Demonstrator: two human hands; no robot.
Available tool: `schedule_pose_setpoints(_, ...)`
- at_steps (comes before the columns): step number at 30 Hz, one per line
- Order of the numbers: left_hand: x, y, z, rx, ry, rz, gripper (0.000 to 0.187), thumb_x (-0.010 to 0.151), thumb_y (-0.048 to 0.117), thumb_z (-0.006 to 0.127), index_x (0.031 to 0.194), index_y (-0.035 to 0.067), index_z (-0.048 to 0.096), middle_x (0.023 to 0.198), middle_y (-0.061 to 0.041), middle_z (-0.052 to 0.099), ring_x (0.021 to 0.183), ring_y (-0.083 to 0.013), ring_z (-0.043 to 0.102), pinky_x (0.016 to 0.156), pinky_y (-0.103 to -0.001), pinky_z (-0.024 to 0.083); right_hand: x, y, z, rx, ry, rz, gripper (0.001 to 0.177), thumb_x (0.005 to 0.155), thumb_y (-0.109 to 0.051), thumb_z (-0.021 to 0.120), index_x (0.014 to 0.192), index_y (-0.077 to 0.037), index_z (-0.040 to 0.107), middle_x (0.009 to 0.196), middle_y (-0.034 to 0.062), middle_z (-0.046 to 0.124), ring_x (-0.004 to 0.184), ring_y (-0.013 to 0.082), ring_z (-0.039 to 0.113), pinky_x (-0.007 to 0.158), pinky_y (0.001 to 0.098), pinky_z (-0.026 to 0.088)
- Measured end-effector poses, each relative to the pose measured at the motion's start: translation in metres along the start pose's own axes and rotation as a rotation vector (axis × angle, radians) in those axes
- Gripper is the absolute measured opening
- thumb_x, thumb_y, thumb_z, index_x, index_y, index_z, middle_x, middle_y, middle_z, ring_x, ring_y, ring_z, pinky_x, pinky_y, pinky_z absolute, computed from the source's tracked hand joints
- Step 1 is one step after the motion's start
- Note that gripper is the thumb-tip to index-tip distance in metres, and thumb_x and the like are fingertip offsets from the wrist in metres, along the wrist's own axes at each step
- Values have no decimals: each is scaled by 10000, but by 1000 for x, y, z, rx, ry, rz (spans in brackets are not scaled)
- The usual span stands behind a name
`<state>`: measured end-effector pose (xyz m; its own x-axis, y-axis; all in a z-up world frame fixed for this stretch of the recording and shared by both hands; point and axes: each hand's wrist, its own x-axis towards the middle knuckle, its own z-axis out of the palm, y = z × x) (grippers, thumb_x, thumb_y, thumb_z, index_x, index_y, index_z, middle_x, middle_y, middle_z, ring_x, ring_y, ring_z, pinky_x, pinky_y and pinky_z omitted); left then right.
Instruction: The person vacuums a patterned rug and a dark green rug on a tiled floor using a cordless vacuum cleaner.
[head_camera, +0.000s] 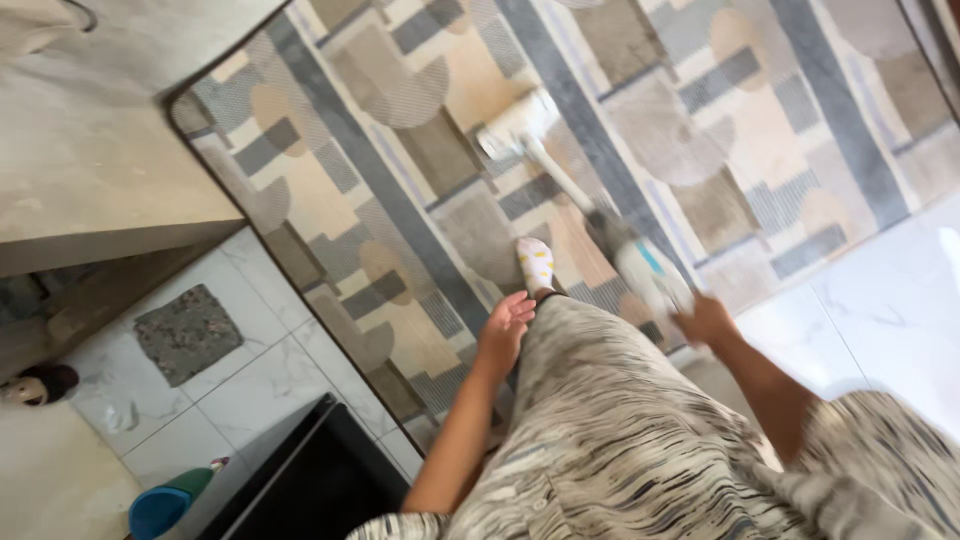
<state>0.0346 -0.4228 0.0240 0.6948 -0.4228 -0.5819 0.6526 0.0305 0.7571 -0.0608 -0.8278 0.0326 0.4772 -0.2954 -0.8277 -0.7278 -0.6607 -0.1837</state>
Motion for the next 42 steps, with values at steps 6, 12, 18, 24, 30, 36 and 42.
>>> schedule_pose_setpoints(6, -28, 8, 49, 69, -71, -112, 551, 895, -76, 448, 1441, -4, 464, 1379, -175, 623, 1203, -225, 619, 1034, -326, 479, -218, 142, 43, 122, 35, 225, 530, 729, -418, 802, 1067, -10, 787, 1004, 244, 774, 977, 379, 733, 892, 471, 552)
schedule_pose_setpoints(12, -41, -6, 59, 147, -96, -177, 536, 908, -73, 467, 1440, -4, 479, 1365, -189, 642, 1172, -224, 621, 1008, -334, 478, -223, 160, 70, 266, 60, 254, 543, 741, -405, 790, 1129, -26, 755, 1034, 236, 791, 981, 371, 758, 898, 448, 560)
schedule_pose_setpoints(18, -51, -38, 41, 97, -47, -236, 577, 882, -97, 458, 1449, 10, 471, 1374, -157, 628, 1173, -210, 600, 1019, -332, 461, -158, 162, 38, 113, 72, 145, 522, 735, -350, 780, 1174, -70, 754, 1029, 217, 786, 979, 351, 758, 917, 432, 578)
schedule_pose_setpoints(24, -48, -41, 35, 46, -2, -201, 567, 886, -100, 440, 1442, -4, 491, 1353, -146, 642, 1191, -204, 612, 1061, -306, 464, -38, 75, 11, 131, -4, 99, 729, 828, -377, 765, 1395, 19, 534, 868, 231, 773, 790, 362, 770, 734, 473, 608)
schedule_pose_setpoints(30, -20, -35, 25, 15, 65, -135, 607, 860, -113, 432, 1450, 14, 501, 1332, -122, 659, 1137, -188, 617, 1027, -295, 459, 54, -92, -17, 355, 12, 38, 474, 740, -353, 751, 1094, -39, 736, 870, 207, 764, 754, 361, 765, 709, 459, 599)
schedule_pose_setpoints(36, 47, -21, 31, -206, 222, -199, 527, 926, -68, 498, 1441, 36, 522, 1305, -119, 667, 1095, -174, 617, 979, -306, 479, 183, -257, -63, 280, 214, -235, 474, 685, -351, 784, 1004, -7, 723, 880, 211, 732, 830, 369, 734, 762, 462, 574)
schedule_pose_setpoints(42, 122, 38, 71, -246, 267, -55, 467, 969, -34, 502, 1433, 21, 521, 1332, -122, 651, 1207, -192, 627, 1067, -322, 466, 229, -410, -158, 291, 6, -259, 368, 837, -277, 712, 881, 86, 749, 697, 219, 735, 569, 248, 721, 617, 368, 591)
